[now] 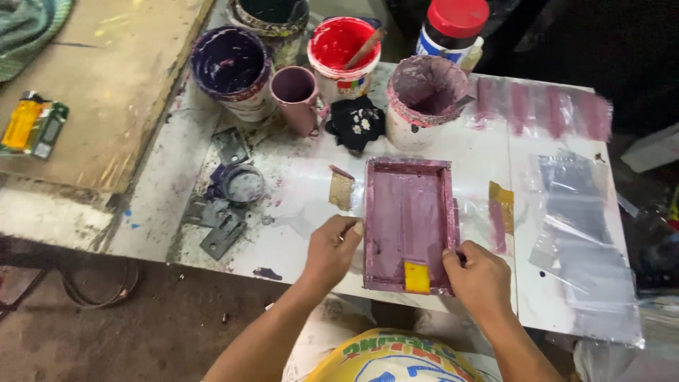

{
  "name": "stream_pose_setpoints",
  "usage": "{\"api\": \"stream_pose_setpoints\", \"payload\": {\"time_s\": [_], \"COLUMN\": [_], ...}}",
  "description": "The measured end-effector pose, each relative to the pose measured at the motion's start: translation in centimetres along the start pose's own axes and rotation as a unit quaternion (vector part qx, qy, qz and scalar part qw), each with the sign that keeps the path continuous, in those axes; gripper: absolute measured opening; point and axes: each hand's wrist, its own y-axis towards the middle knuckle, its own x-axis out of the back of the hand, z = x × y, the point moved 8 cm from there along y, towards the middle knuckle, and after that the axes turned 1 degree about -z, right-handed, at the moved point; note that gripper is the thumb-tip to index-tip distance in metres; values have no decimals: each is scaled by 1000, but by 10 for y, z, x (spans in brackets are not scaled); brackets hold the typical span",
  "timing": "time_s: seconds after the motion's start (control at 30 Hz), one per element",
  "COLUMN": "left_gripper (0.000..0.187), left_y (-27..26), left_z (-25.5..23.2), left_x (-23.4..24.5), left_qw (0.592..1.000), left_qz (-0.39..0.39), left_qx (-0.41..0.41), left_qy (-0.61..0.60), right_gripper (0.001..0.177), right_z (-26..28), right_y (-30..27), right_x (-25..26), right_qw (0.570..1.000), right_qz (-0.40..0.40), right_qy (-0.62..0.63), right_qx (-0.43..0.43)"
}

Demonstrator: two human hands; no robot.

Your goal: The person spreads a purple substance inside a rectangular tray using a yellow sponge. They move the sponge back and forth to coat the interior surface evenly. The person then picks up a small wooden block and places it inside the tray.

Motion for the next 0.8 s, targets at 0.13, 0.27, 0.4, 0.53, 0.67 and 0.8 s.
{"api": "stream_pose_setpoints", "payload": {"time_s": [0.13, 0.27, 0.4, 0.53, 0.67, 0.8], "left_gripper": [24, 29, 30, 32, 32, 33], "left_y": [-24, -38, -44, -45, -48, -47], "left_z": [-4, 8, 3, -1, -5, -6], "left_x": [5, -1, -11, -13, -5, -1], "left_qw": [981, 986, 986, 985, 970, 969], "left_qz": [-8, -4, 27, 29, 18, 21], "left_qx": [167, 160, 153, 164, 236, 244], "left_qy": [-97, -33, -54, -46, -44, -20], "right_gripper": [43, 45, 46, 47, 46, 44], "right_z": [-5, -17, -20, -10, -12, -14], "right_y": [-3, -6, -11, -18, -17, -15], "right_x": [-3, 3, 3, 4, -6, -18], "right_qw": [999, 998, 998, 999, 1000, 996], "right_qz": [-8, 29, 29, 24, 17, -21], "right_qy": [2, -33, -33, -31, -14, -41], "right_qx": [32, -35, -51, -21, 3, 72]}}
